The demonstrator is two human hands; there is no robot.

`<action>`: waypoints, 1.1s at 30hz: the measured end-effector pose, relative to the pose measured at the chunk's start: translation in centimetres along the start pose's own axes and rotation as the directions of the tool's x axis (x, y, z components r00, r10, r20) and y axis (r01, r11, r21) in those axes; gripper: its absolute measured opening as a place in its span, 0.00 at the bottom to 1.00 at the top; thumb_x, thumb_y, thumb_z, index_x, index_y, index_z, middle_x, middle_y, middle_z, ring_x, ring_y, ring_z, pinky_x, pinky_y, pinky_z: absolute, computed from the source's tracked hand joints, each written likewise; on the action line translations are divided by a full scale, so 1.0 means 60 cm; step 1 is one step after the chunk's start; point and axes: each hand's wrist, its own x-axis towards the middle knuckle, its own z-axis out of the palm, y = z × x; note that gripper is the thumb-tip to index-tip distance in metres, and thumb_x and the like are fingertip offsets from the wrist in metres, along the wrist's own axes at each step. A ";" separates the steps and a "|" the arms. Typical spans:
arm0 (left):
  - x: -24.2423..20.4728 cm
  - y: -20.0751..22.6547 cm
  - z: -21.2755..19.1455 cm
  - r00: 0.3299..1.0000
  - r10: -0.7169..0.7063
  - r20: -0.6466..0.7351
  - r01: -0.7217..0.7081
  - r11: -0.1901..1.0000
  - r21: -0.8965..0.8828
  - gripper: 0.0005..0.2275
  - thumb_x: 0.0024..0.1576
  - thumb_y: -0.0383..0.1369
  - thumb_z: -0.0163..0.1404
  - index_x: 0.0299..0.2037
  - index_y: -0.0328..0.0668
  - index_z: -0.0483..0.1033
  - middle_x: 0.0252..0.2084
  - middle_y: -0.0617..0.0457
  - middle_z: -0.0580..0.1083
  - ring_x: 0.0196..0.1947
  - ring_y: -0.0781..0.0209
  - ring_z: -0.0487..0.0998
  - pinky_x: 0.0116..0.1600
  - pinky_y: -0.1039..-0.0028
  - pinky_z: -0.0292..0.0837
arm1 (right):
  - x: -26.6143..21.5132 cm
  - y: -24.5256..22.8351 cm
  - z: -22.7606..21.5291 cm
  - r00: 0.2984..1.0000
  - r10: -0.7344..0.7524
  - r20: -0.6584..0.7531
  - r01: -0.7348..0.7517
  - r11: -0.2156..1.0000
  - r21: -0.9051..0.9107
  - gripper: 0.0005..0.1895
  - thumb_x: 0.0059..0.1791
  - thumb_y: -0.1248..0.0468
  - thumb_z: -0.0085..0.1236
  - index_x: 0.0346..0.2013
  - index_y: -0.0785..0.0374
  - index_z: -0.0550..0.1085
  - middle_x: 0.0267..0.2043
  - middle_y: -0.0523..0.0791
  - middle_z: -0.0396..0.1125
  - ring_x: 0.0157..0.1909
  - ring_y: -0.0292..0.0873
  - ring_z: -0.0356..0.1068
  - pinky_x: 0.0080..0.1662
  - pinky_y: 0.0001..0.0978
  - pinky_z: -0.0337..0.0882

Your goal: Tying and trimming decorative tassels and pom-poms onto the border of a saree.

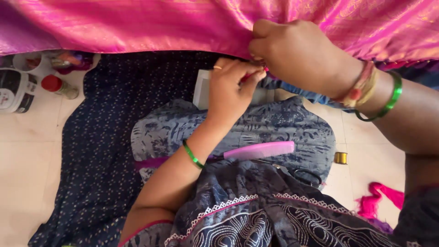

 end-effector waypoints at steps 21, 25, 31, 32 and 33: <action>-0.024 -0.056 0.079 0.991 -0.051 -0.126 0.049 0.999 -0.018 0.07 0.53 0.29 0.65 0.37 0.40 0.82 0.35 0.53 0.79 0.36 0.63 0.78 0.42 0.73 0.73 | -0.122 -0.007 0.129 0.611 0.750 0.253 -0.251 -0.119 0.961 0.04 0.51 0.70 0.59 0.38 0.71 0.78 0.34 0.45 0.75 0.33 0.35 0.76 0.37 0.24 0.77; -0.021 -0.032 0.057 0.994 0.084 -0.070 -0.077 0.993 0.090 0.07 0.53 0.29 0.65 0.36 0.39 0.79 0.34 0.51 0.78 0.37 0.58 0.79 0.44 0.70 0.71 | -0.116 -0.003 0.140 0.619 0.747 0.243 -0.296 -0.065 0.953 0.06 0.53 0.68 0.62 0.34 0.69 0.78 0.27 0.42 0.70 0.26 0.31 0.67 0.29 0.22 0.66; -0.015 -0.037 0.047 0.970 -0.232 -0.066 0.212 0.949 -0.232 0.09 0.62 0.38 0.56 0.38 0.40 0.79 0.36 0.54 0.80 0.37 0.62 0.81 0.46 0.73 0.75 | -0.122 -0.011 0.140 0.618 0.772 0.147 -0.382 0.132 0.915 0.11 0.54 0.64 0.63 0.30 0.67 0.75 0.23 0.35 0.62 0.24 0.26 0.56 0.27 0.22 0.53; -0.013 -0.043 0.041 0.954 -0.300 -0.006 0.287 0.918 -0.272 0.12 0.64 0.41 0.53 0.35 0.41 0.80 0.35 0.54 0.80 0.37 0.63 0.82 0.45 0.73 0.75 | -0.124 -0.012 0.141 0.637 0.763 0.114 -0.384 0.185 0.904 0.11 0.54 0.64 0.64 0.30 0.66 0.75 0.23 0.35 0.62 0.25 0.26 0.54 0.27 0.22 0.52; -0.008 -0.037 0.038 0.953 -0.303 -0.006 0.290 0.918 -0.272 0.12 0.64 0.41 0.53 0.35 0.41 0.80 0.35 0.54 0.80 0.37 0.63 0.82 0.45 0.73 0.75 | -0.125 -0.014 0.140 0.637 0.762 0.117 -0.386 0.183 0.904 0.11 0.54 0.64 0.64 0.30 0.66 0.75 0.23 0.35 0.62 0.25 0.26 0.54 0.27 0.22 0.52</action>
